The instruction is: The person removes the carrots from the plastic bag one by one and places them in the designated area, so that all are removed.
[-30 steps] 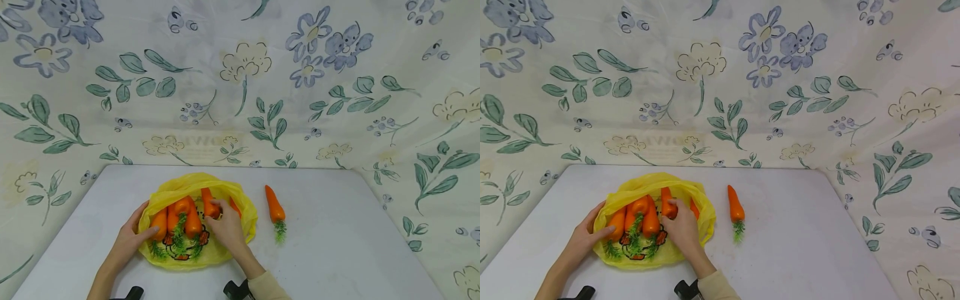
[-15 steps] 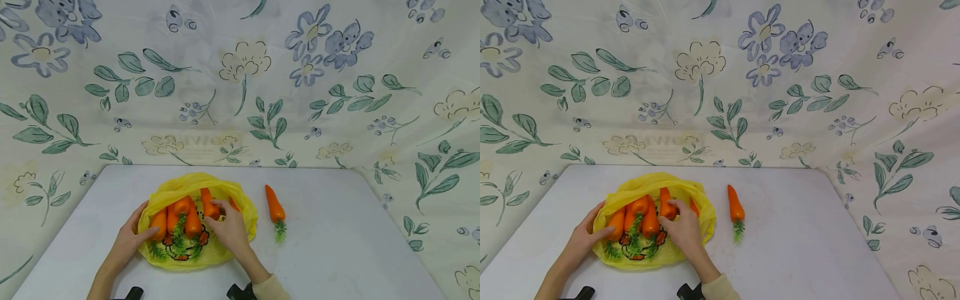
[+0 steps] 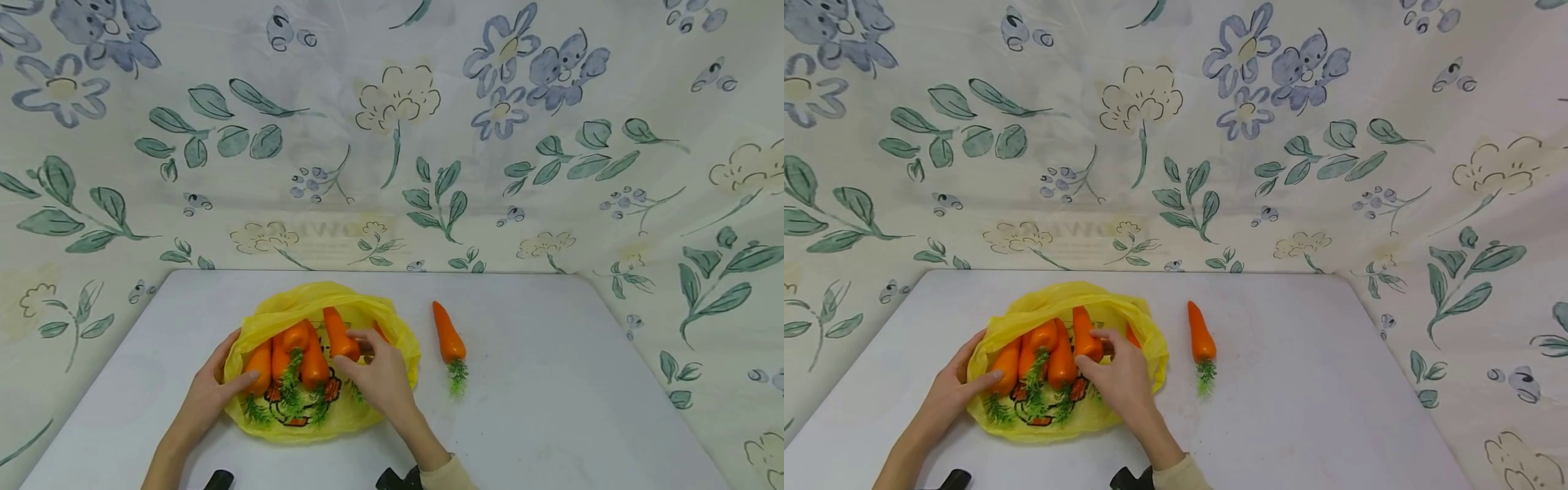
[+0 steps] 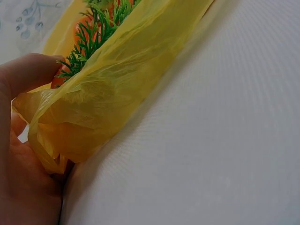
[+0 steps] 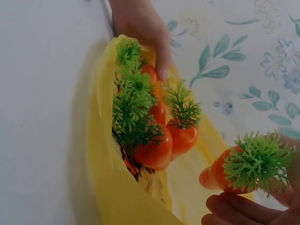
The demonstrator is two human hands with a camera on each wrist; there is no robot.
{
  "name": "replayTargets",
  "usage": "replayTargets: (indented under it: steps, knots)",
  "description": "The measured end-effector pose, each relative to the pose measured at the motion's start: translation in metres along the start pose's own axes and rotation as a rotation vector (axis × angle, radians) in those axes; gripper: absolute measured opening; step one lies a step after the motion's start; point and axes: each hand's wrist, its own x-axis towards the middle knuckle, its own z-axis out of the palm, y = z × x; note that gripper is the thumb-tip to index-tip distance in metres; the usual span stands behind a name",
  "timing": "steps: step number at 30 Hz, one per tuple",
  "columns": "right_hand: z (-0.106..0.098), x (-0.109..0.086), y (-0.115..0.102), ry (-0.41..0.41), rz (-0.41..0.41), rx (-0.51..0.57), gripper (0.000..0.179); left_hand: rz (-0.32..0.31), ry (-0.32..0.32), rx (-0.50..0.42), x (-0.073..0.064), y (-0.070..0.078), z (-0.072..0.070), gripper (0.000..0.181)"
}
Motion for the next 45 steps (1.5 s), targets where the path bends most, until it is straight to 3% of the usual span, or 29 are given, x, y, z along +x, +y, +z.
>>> replayTargets:
  steps: [6,19,27,45]
  knots:
    - [-0.007,0.0,0.004,-0.024,-0.038,-0.025,0.039,-0.006,-0.002,-0.001,0.0,0.001,0.001,0.092]
    - [-0.034,0.0,0.007,-0.171,-0.049,-0.065,0.041,-0.029,-0.008,0.016,-0.001,0.003,0.001,0.092]
    - [-0.055,0.002,0.009,-0.138,-0.08,-0.014,0.039,-0.042,-0.011,0.023,0.0,0.003,0.001,0.092]
    - [-0.097,0.0,0.009,-0.102,-0.032,0.119,0.036,-0.069,-0.03,0.018,0.002,0.004,0.002,0.093]
